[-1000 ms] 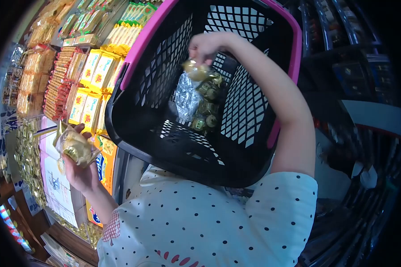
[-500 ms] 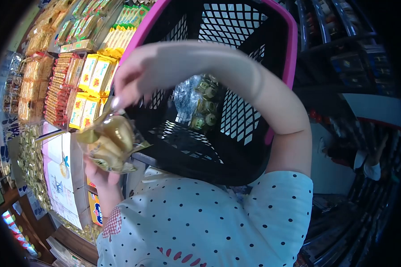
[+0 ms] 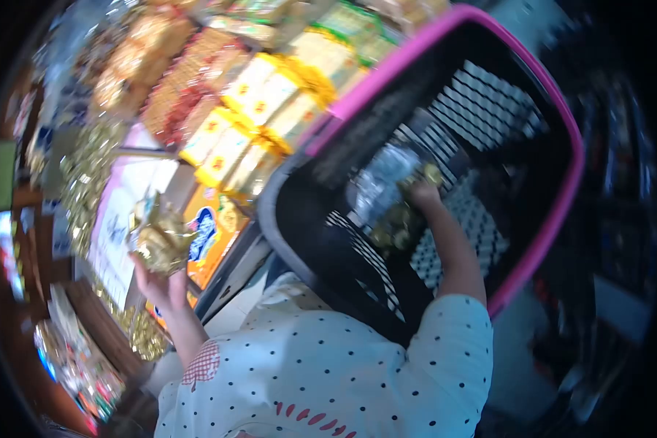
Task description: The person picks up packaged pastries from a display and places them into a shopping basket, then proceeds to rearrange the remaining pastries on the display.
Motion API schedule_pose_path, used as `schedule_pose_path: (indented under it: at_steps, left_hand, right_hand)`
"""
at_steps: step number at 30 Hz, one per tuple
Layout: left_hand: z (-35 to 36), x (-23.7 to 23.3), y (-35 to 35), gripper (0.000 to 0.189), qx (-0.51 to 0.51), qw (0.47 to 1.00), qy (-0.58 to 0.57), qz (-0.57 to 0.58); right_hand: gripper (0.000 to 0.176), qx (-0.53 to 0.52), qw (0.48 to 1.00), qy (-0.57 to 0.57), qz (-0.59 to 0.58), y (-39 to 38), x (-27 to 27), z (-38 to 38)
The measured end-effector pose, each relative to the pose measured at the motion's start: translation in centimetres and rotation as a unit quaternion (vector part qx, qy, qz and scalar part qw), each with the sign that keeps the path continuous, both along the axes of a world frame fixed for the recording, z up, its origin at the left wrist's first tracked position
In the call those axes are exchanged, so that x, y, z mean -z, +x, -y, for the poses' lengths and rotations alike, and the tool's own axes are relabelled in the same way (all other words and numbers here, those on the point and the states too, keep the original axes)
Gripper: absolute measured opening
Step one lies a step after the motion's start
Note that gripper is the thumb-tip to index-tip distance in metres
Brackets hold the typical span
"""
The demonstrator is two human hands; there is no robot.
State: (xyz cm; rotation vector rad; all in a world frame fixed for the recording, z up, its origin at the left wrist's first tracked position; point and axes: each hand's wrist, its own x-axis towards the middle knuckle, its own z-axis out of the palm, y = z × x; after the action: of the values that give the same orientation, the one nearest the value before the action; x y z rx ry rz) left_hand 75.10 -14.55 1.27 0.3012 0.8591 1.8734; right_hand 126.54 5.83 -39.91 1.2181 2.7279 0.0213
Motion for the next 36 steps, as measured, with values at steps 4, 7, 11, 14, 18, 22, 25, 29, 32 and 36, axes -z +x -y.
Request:
schedule_pose_path:
  at_steps: [4, 7, 11, 14, 18, 22, 25, 29, 32, 36]
  left_hand:
    - [0.8, -0.8, -1.1, 0.041, -0.002, 1.000, -0.005, -0.025]
    - [0.9, -1.3, -1.2, 0.045, -0.003, 1.000, -0.022, -0.007]
    - [0.8, -1.6, -1.5, 0.044, 0.038, 0.999, 0.018, -0.026]
    - [1.2, -1.9, -2.1, 0.048, 0.027, 0.999, -0.025, -0.009]
    - [3.0, -2.0, -4.0, 0.047, -0.018, 0.999, -0.032, 0.007]
    - [5.6, -1.2, -7.5, 0.047, -0.045, 0.999, -0.014, 0.020]
    - [7.5, -0.6, -10.7, 0.048, -0.054, 0.998, 0.023, 0.017]
    - [10.5, -0.6, -15.3, 0.046, -0.091, 0.995, 0.033, 0.022]
    - [13.1, -1.3, -19.4, 0.044, -0.093, 0.994, 0.059, 0.025]
    - [15.5, -0.5, -25.4, 0.044, -0.119, 0.990, 0.070, 0.020]
  right_hand:
    - [0.019, 0.106, 0.992, 0.071, -0.014, -0.7, 0.3, 2.4]
    - [0.028, 0.168, 0.981, -0.012, 0.094, -0.6, -1.2, 2.6]
    - [0.029, 0.204, 0.951, -0.092, 0.214, -2.1, -3.3, 2.1]
    - [0.029, 0.222, 0.937, -0.140, 0.231, -3.7, -7.6, 0.8]
    - [0.041, 0.290, 0.900, -0.185, 0.267, -3.9, -12.8, -1.5]
    - [0.043, 0.375, 0.901, -0.175, 0.128, -3.8, -21.2, -4.8]
    - [0.039, 0.417, 0.894, -0.165, -0.006, -2.5, -26.3, -8.4]
    - [0.046, 0.394, 0.844, -0.066, -0.357, 0.0, -32.2, -11.7]
    - [0.050, 0.410, 0.800, 0.072, -0.432, 0.5, -38.2, -13.0]
    - [0.040, 0.376, 0.604, -0.026, -0.702, -3.9, -46.6, -12.2]
